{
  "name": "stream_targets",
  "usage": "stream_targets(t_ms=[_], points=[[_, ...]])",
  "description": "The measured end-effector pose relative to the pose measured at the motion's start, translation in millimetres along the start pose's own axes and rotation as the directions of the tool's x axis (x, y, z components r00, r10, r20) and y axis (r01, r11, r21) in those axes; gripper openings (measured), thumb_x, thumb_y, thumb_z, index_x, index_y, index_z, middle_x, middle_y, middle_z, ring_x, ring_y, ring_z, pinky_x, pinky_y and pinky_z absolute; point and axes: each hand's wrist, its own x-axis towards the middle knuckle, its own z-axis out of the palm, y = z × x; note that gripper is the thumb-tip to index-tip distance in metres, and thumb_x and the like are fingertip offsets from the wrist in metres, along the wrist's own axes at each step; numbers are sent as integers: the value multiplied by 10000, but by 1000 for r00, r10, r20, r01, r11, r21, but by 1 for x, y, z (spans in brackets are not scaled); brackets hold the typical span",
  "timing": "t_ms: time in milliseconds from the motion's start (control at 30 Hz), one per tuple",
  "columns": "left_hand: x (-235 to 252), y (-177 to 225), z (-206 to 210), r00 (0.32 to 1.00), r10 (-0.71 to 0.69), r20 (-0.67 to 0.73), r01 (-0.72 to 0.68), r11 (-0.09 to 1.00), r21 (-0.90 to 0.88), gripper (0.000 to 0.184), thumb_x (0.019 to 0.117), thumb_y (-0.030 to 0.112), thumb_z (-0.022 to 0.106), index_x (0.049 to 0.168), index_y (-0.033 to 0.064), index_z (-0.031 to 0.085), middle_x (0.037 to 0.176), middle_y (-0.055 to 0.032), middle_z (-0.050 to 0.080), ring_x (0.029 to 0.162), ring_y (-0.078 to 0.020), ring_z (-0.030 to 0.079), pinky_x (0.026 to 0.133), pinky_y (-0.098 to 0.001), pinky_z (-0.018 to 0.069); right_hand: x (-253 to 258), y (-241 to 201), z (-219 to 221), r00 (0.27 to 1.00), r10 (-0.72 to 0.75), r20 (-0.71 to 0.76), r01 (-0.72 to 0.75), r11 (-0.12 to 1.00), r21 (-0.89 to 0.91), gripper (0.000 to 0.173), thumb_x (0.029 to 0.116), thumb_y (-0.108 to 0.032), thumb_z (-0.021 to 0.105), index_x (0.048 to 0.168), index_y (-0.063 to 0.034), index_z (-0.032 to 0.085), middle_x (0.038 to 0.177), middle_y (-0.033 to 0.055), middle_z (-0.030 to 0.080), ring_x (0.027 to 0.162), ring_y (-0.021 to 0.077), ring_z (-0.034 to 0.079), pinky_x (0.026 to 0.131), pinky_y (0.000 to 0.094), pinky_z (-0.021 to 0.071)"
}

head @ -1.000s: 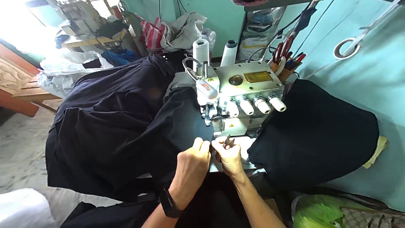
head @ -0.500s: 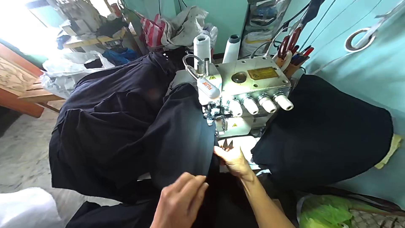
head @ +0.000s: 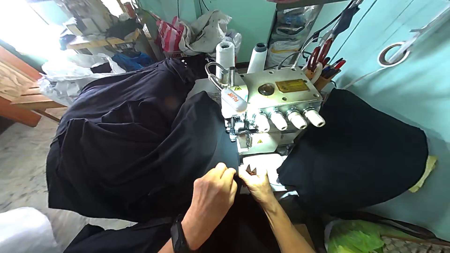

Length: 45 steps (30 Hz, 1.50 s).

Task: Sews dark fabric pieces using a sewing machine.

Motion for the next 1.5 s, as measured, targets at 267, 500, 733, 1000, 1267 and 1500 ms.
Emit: stream_targets(t_ms=[267,500,733,1000,1267,1500], points=[[23,2,30,987,-46,-157,87,961,263,159,841,130,614,826,81,764,727,-70,669,749,-265,652,821,-472,433,-3,-5,10,994,-63,-86,63,998,-10,308,869,-13,642,628,-187,559,548,-157,502,481,-83,452,474,102,392],[-35,-2,32,966,-164,-202,201,963,179,116,821,135,649,868,136,755,907,-56,712,986,-266,681,1035,-619,337,-24,14,-13,940,-258,226,325,879,-350,367,941,-134,672,620,-13,541,576,-19,473,568,-54,436,568,92,362],[-70,-26,30,943,200,-267,-267,932,-244,83,1017,128,604,1081,133,656,1023,-16,691,1060,-122,635,1147,-406,325,-55,-28,-18,940,202,274,-258,948,188,166,852,39,696,939,-103,700,752,-94,717,558,-54,586,498,120,486],[-83,-19,23,972,184,-144,-217,940,-265,103,1033,173,606,1091,145,686,1016,-27,678,1057,-133,631,1137,-437,319,-77,-35,-15,962,160,220,-173,984,41,610,817,54,682,1380,146,465,824,-73,739,661,-47,636,601,117,524],[-77,-2,8,984,172,-54,-180,954,-241,107,1012,139,634,1005,128,740,839,-23,676,887,-147,647,1087,-452,341,-81,-36,-17,959,-70,275,125,975,-186,580,826,33,635,1360,194,477,825,-3,725,674,-77,591,638,81,490],[-104,-2,81,913,-147,-381,102,985,-137,476,936,523,623,1298,270,444,1432,1,481,1464,-155,356,1236,-524,141,-65,-40,-26,844,-346,409,487,815,-314,120,904,-27,663,958,37,749,843,95,757,774,12,692,785,105,534]])
